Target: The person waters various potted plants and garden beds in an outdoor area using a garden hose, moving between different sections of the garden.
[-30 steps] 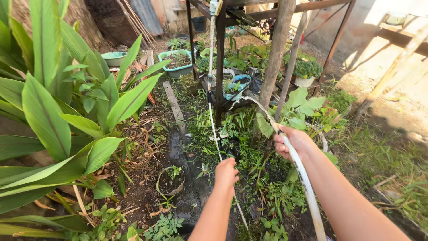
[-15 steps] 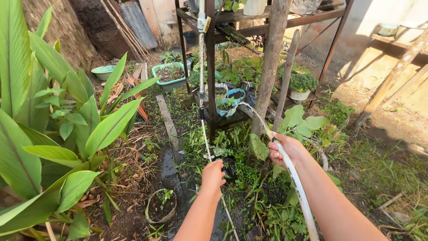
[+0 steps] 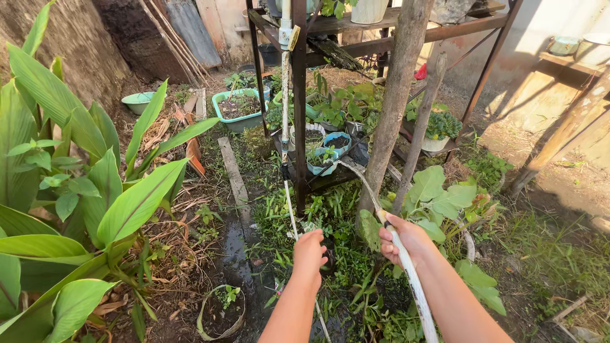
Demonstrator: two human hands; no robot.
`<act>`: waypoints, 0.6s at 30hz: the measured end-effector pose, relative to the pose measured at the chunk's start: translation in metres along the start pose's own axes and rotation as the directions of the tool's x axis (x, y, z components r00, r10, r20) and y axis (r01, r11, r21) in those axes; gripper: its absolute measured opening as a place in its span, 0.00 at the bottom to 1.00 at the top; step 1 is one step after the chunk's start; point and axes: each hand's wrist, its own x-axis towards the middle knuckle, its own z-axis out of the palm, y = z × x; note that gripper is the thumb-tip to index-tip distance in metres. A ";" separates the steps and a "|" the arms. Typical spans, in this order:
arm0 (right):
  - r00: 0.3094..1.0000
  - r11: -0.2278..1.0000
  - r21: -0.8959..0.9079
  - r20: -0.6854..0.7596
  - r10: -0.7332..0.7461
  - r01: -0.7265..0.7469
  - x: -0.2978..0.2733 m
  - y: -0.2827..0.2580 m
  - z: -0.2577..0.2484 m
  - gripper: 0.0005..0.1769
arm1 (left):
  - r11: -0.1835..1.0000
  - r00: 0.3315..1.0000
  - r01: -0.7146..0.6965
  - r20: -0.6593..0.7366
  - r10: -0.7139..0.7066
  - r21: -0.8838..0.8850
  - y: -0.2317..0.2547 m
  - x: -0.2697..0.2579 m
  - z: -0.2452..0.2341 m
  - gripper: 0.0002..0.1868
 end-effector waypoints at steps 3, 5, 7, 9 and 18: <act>1.000 1.000 -0.001 0.006 -0.029 0.029 0.006 -0.001 0.010 0.10 | 1.000 0.999 0.027 0.033 -0.027 0.002 0.008 0.013 0.017 0.22; 0.999 0.999 -0.021 -0.001 -0.045 0.045 0.013 -0.006 0.019 0.10 | 1.000 0.997 0.017 0.073 -0.018 0.009 0.014 0.024 0.028 0.22; 0.999 0.998 -0.035 0.003 -0.054 0.054 0.023 -0.011 0.027 0.10 | 1.000 0.993 0.014 0.114 -0.015 0.016 0.020 0.038 0.035 0.22; 0.998 0.997 -0.045 0.027 -0.054 0.055 0.036 -0.019 0.040 0.12 | 1.000 0.989 0.012 0.150 -0.015 0.025 0.029 0.057 0.038 0.22; 0.998 0.998 -0.017 0.032 -0.053 0.054 0.135 -0.034 0.112 0.10 | 0.996 0.983 0.085 0.160 -0.086 0.014 0.085 0.173 -0.016 0.23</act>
